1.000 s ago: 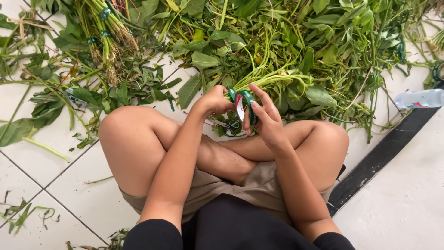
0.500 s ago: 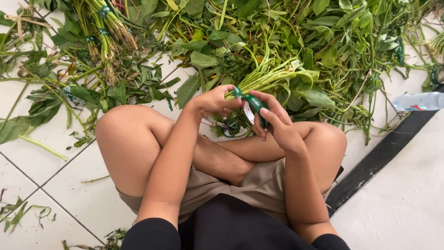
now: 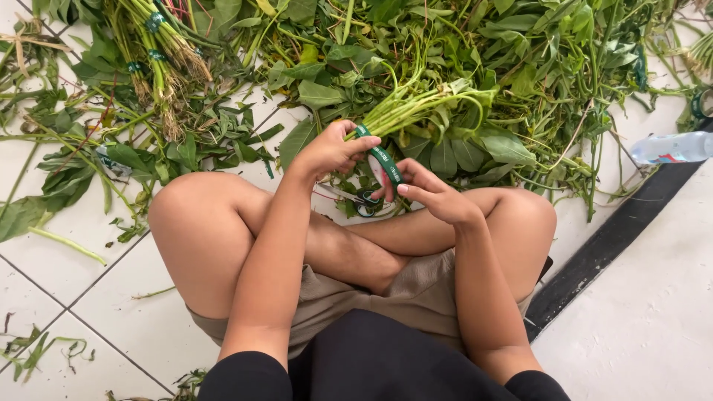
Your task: Sorting through a pile of leafy green stems, gathering them into small bunches, and securing each bunch with green tape.
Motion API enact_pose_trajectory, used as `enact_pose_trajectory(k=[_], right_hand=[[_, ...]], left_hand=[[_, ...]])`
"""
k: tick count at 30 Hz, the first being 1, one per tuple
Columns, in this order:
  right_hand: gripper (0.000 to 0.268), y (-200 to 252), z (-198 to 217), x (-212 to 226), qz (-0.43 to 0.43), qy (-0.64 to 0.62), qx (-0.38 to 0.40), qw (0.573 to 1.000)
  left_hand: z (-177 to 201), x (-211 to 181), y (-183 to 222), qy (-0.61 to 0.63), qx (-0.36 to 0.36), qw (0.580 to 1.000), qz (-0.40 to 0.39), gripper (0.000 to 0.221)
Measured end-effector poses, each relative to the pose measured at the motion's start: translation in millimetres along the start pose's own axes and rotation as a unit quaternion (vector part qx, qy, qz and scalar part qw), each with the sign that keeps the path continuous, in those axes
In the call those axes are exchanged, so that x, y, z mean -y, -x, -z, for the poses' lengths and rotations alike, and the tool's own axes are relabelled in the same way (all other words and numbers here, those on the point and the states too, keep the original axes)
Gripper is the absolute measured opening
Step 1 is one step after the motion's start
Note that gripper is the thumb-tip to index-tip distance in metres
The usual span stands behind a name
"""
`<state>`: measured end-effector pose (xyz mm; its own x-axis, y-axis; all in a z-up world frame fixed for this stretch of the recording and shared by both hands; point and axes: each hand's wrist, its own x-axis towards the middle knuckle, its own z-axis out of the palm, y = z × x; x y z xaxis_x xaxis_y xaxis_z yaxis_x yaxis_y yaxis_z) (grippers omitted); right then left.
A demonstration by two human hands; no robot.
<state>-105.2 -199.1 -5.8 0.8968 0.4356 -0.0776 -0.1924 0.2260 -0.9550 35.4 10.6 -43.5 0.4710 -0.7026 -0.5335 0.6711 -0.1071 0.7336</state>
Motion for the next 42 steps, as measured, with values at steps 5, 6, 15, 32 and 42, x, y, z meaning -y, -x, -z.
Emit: enact_pose_trajectory(k=[5,6,15,32,42], right_hand=[[0.025,-6,-7,-33,-0.112,0.109,-0.069,0.985],[0.025,-8,-4,-54,-0.110,0.106,-0.071,0.986],[0.028,-24,-4,-124,-0.196,0.001,-0.163,0.967],[0.060,-26,-19,-164,-0.261,0.664,-0.140,0.687],[0.038,-18,4,-115,-0.297,0.629,-0.098,0.712]], left_hand=[[16,29,-26,-0.150,-0.108,0.983,-0.023,0.036],[21,35,-32,-0.153,-0.107,0.982,-0.021,0.036],[20,33,-32,-0.340,-0.126,0.932,-0.027,0.030],[20,16,-6,-0.381,-0.068,0.922,-0.005,0.043],[36,33,-23,-0.425,-0.094,0.900,0.026,0.046]])
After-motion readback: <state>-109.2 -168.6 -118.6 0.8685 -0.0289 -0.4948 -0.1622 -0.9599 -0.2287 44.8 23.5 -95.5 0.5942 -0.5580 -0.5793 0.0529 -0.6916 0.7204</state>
